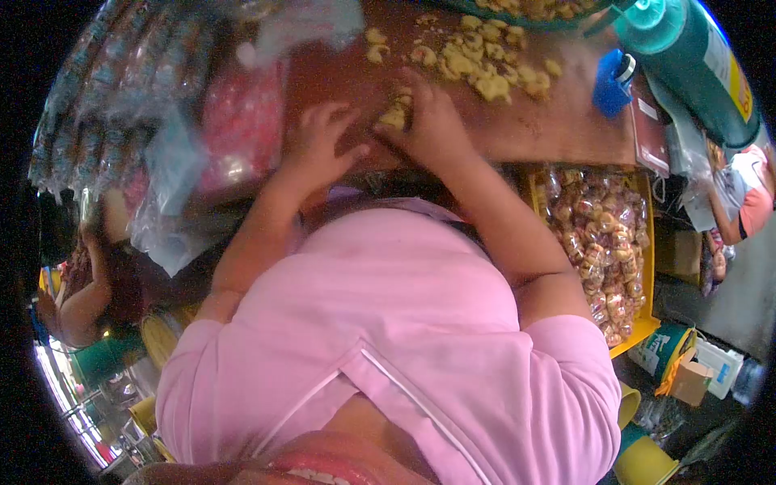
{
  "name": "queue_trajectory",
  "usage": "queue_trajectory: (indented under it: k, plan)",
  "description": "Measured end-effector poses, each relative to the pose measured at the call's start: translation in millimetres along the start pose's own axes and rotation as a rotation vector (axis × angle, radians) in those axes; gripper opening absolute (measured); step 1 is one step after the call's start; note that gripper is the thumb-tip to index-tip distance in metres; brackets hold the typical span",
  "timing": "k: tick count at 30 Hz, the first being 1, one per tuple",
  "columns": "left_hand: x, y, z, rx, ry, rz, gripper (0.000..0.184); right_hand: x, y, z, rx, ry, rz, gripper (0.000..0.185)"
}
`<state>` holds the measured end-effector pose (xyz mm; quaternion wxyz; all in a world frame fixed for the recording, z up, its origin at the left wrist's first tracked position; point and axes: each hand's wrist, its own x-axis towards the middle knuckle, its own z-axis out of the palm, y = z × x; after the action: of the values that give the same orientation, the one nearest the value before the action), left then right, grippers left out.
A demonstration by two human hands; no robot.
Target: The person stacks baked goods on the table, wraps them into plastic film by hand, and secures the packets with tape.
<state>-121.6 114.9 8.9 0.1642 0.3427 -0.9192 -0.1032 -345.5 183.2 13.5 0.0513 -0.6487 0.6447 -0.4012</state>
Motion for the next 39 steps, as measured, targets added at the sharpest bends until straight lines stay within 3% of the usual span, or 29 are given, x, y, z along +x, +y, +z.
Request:
queue_trajectory:
  k: [3,6,13,25,26,28,31,35,39]
  plan:
    - [-8.1,6.6,-7.7,0.066,-0.084,0.043,0.075,2.8,-0.9,-4.3,0.051,-0.017,0.007,0.085]
    - [-15.6,8.9,-4.9,-0.011,-0.033,0.138,0.069,8.6,-7.7,-20.8,0.138,-0.144,0.103,0.085]
    - [-7.2,-3.8,0.7,-0.141,-0.023,0.226,0.024,5.4,3.4,-16.0,0.078,-0.128,0.103,0.090]
    - [-7.4,31.0,8.9,-0.297,-0.087,0.297,0.020,-5.5,4.4,-4.4,0.015,-0.080,0.016,0.091]
    - [-7.0,27.3,6.7,-0.415,-0.110,0.265,0.020,-6.8,5.6,-2.2,0.000,-0.076,0.004,0.091]
    - [0.9,18.0,1.3,-0.647,-0.153,0.205,0.026,-6.4,6.8,0.0,-0.004,-0.088,-0.007,0.092]
    - [22.5,13.6,-4.2,-0.583,0.132,0.138,0.053,-7.5,7.5,1.6,-0.024,-0.085,-0.025,0.094]
    - [60.6,-3.6,2.7,-0.519,-0.129,0.220,0.083,-9.4,8.1,6.4,0.014,-0.045,-0.024,0.101]
    - [78.8,-11.0,12.7,-0.505,-0.214,0.312,0.081,-9.3,5.7,0.5,0.036,-0.085,0.034,0.112]
